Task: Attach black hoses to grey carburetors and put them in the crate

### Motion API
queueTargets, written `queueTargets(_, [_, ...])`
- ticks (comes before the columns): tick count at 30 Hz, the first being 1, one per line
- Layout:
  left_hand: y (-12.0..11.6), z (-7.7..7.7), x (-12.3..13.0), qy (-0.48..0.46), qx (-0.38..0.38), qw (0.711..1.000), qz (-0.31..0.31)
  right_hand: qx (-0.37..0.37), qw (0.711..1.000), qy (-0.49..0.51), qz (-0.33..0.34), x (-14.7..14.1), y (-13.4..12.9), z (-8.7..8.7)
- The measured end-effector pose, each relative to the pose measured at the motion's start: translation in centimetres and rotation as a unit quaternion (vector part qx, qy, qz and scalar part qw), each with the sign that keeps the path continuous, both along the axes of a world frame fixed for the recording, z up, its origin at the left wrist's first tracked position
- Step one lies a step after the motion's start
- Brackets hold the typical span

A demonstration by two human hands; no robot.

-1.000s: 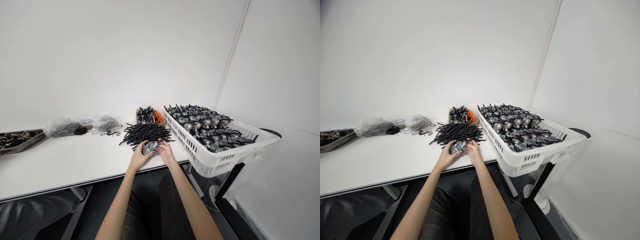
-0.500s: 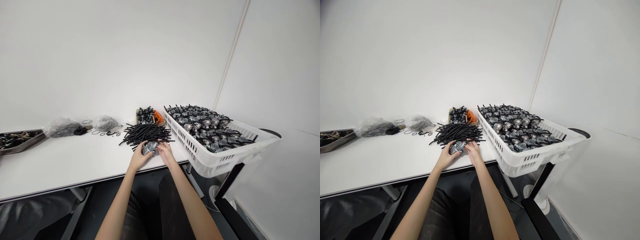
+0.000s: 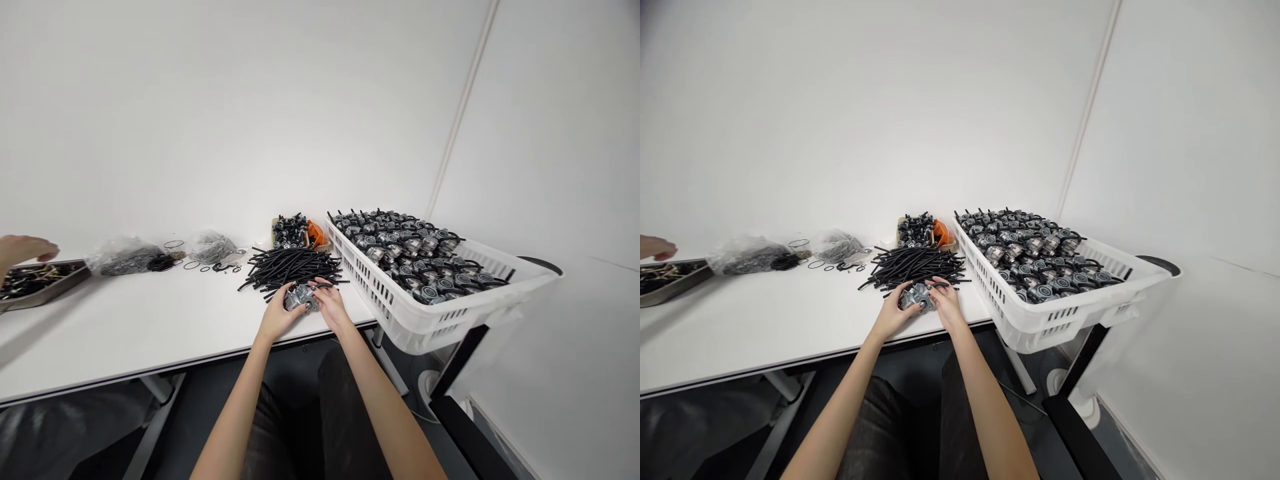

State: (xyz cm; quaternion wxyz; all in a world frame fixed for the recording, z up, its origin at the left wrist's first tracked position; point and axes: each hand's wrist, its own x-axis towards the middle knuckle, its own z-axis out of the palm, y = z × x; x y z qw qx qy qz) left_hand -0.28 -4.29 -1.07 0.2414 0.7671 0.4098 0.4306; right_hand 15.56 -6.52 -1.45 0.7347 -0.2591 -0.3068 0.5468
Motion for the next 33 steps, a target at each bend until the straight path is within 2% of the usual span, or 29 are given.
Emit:
queueTargets(25, [-0.54, 0.54, 0.1, -0.005, -0.006, 1.0, 0.007, -0.012, 0.999, 0.027, 0.017, 0.16, -0.3, 0.31])
queueTargets(33, [-0.27, 0.28, 0.02, -0.01, -0.005, 1.0, 0.005, -0.011, 1.0, 0.018, 0.011, 0.13, -0.29, 0.28])
